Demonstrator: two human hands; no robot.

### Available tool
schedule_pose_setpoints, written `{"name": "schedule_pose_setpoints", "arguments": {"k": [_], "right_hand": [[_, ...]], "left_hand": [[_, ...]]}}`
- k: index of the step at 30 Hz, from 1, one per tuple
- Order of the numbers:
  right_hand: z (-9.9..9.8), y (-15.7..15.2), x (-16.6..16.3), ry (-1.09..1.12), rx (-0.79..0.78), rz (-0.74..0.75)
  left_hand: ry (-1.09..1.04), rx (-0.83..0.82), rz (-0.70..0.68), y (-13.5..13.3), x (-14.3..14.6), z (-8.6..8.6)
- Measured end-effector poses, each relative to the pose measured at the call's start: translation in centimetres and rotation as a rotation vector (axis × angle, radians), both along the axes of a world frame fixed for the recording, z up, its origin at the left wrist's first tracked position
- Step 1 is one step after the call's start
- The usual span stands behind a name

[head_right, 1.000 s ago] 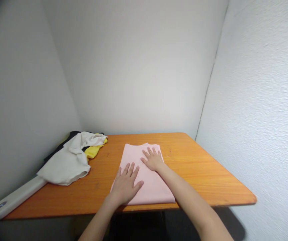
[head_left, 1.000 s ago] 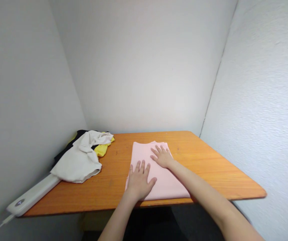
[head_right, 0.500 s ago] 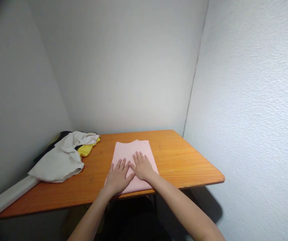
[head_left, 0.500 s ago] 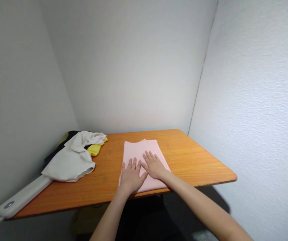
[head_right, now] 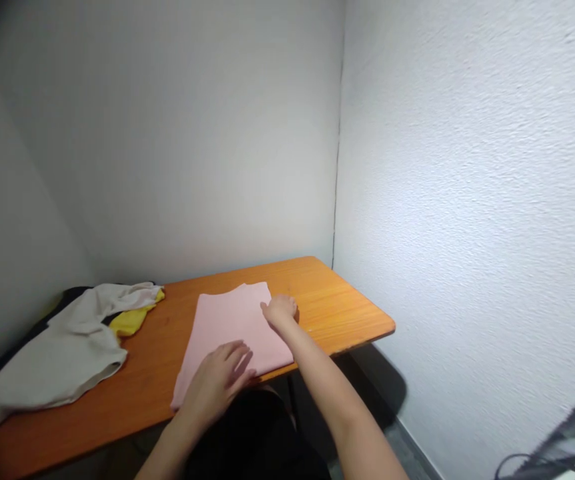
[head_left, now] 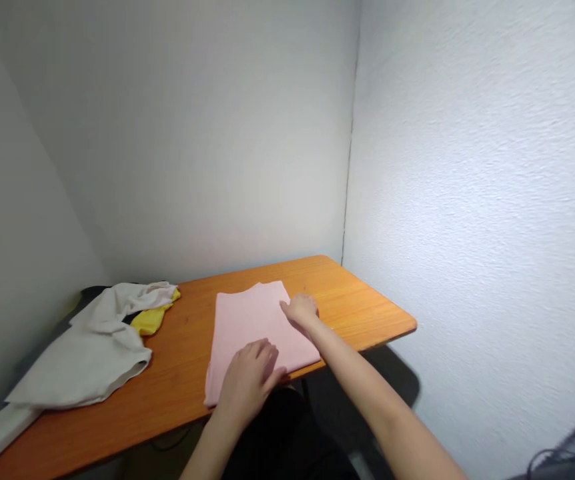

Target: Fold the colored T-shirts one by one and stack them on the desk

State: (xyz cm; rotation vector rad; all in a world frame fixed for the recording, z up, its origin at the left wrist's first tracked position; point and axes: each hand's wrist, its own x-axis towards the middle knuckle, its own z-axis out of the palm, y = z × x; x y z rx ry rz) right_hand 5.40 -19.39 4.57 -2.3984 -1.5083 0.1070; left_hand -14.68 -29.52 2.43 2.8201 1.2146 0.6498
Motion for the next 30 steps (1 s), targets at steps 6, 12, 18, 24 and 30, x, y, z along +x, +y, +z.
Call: {"name": "schedule_pose_setpoints", "arguments": {"k": [6,12,18,24,30], "right_hand": [[-0.2,2.8,0.2,0.096,-0.069,0.130],[0.6,2.6,1.0,0.132,0.030,0.238],[4.7,2.1,9.4,0.105,0.114,0.242],[5.8,-0.3,19.8,0.055,0.086,0.074],[3.9,-3.2,25.0,-0.008,0.081,-0.088]], "left_hand": [[0.028,0.026,0.002,-2.2,2.1,-2.2],[0.056,-0.038,-0.131,-1.9,2.3,-1.8],[0.115,-0.125,0.043,-2.3,3.3,-0.1],[0.063,-0.284,-0.230,-3.7,8.5,-0.6],[-0.036,-0.293,-0.360,-4.7,14.3,-0.3]]}}
